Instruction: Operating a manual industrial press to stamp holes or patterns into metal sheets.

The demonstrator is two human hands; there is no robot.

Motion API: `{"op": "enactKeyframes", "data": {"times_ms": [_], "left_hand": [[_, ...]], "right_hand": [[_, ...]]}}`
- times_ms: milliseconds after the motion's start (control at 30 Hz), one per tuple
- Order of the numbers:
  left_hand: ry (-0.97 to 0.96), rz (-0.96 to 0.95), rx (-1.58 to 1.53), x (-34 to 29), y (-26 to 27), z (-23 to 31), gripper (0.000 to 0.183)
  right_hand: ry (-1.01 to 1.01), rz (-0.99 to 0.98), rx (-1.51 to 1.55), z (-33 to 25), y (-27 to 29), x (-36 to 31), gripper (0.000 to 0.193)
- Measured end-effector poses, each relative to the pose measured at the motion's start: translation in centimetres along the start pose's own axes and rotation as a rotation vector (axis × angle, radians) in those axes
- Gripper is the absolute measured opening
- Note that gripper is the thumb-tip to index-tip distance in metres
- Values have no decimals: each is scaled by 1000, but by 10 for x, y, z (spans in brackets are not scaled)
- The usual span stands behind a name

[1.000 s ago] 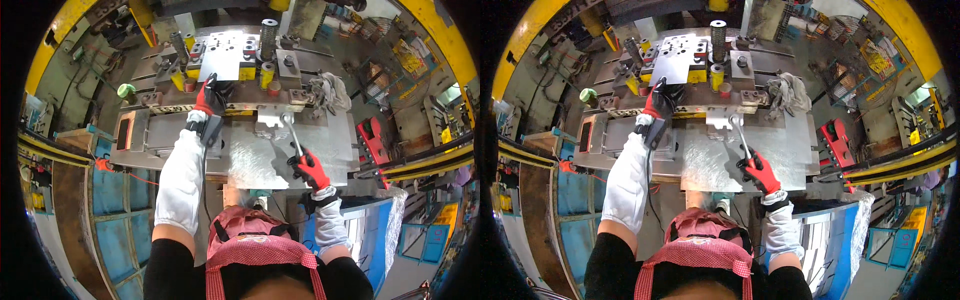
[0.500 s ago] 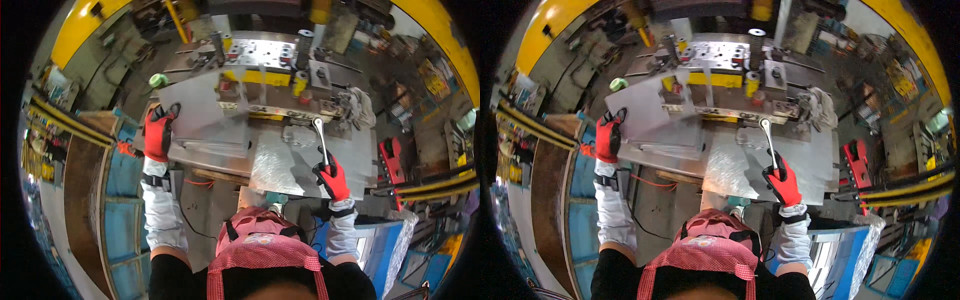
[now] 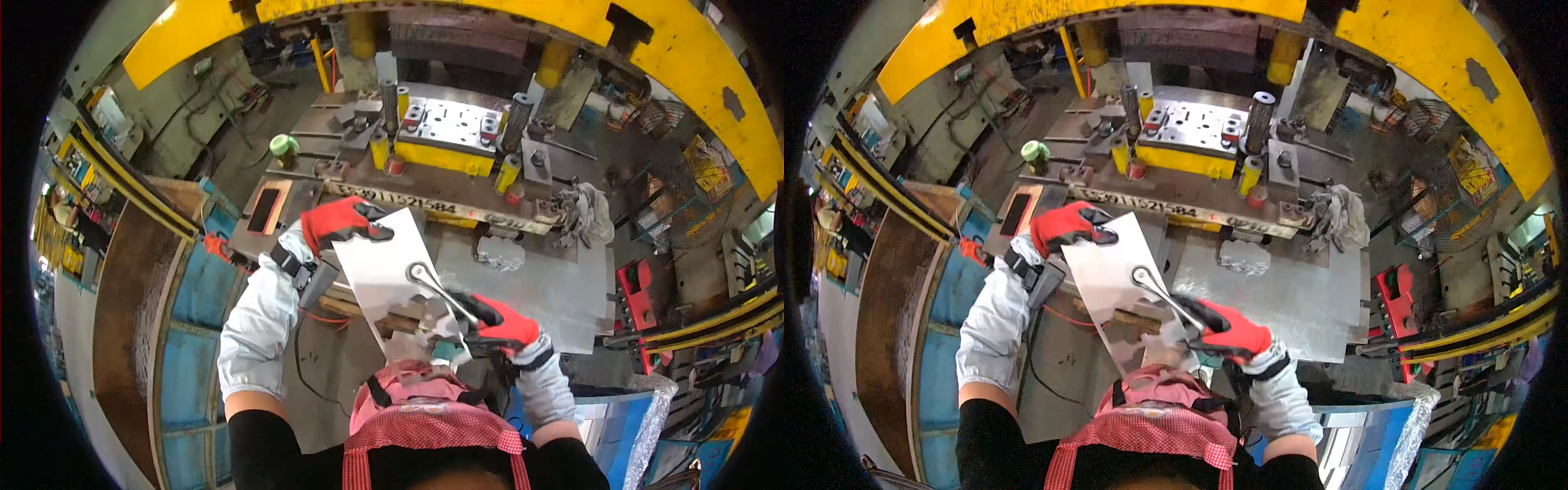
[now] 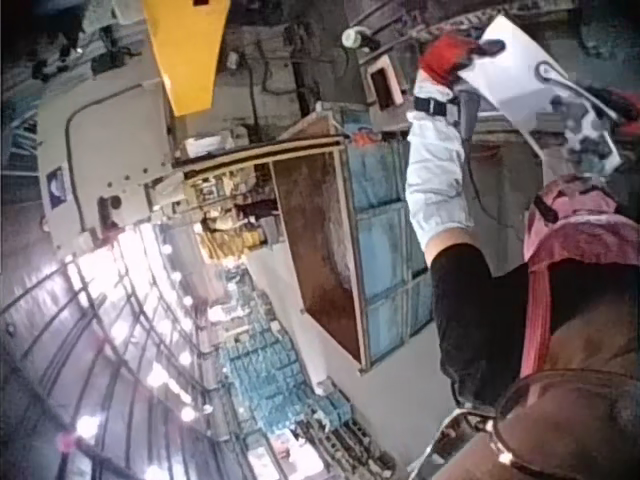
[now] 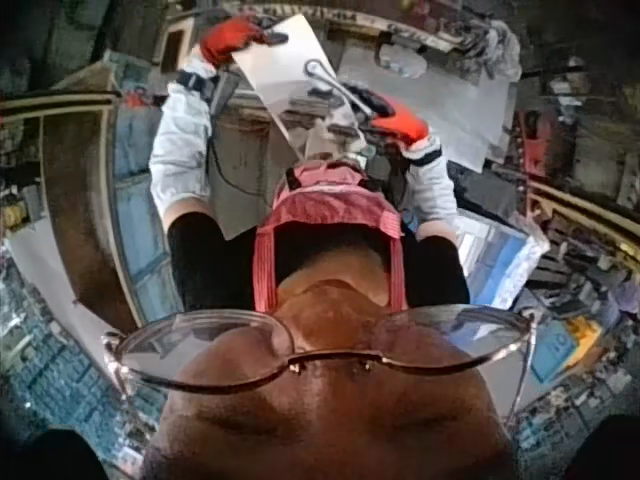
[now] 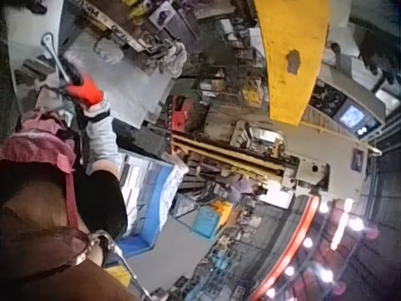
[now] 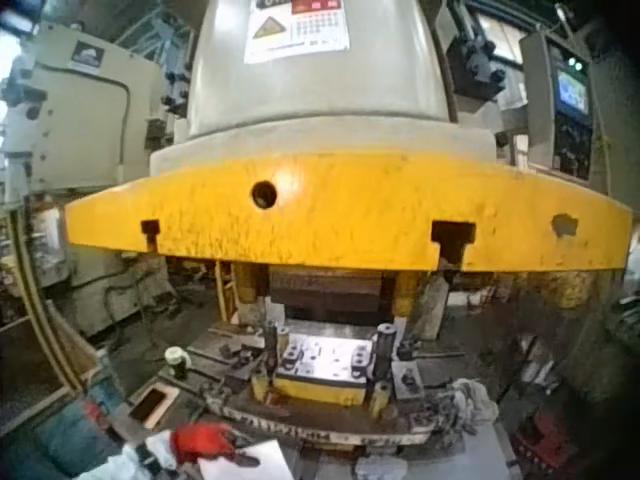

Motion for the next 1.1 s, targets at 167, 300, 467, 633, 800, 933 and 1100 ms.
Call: {"op": "enactKeyframes", "data": {"times_ms": [167, 300, 467, 633, 800, 933, 1100], "left_hand": [[144, 326, -1065, 27, -23, -40, 56], [-249, 418, -2078, 50, -43, -30, 59], [-119, 774, -2094, 121, -86, -11, 50], [-123, 986, -2106, 140, -130, -59, 43], [-28, 1038, -1936, 152, -123, -65, 44], [-155, 1008, -1939, 157, -139, -81, 39], [254, 882, -840, 150, -143, -84, 34]], "right_hand": [[158, 266, 25, 16, 12, -5, 67], [363, 466, 163, -17, 52, 21, 55], [450, 501, 195, -49, 157, 78, 36], [499, 388, -4, -48, 207, 125, 23], [383, 516, -341, -51, 230, 128, 17], [267, 633, -262, -60, 225, 126, 25], [600, 936, -80, -27, 131, 76, 49]]}}
Point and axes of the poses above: each hand's wrist, its own x-axis towards the middle knuckle, its own y-axis out of the back of the hand, z = x × y, the point moved 1 cm from there along x, towards the middle knuckle, and after that the axes turned 13 degrees about -z, right-handed, at the moved point
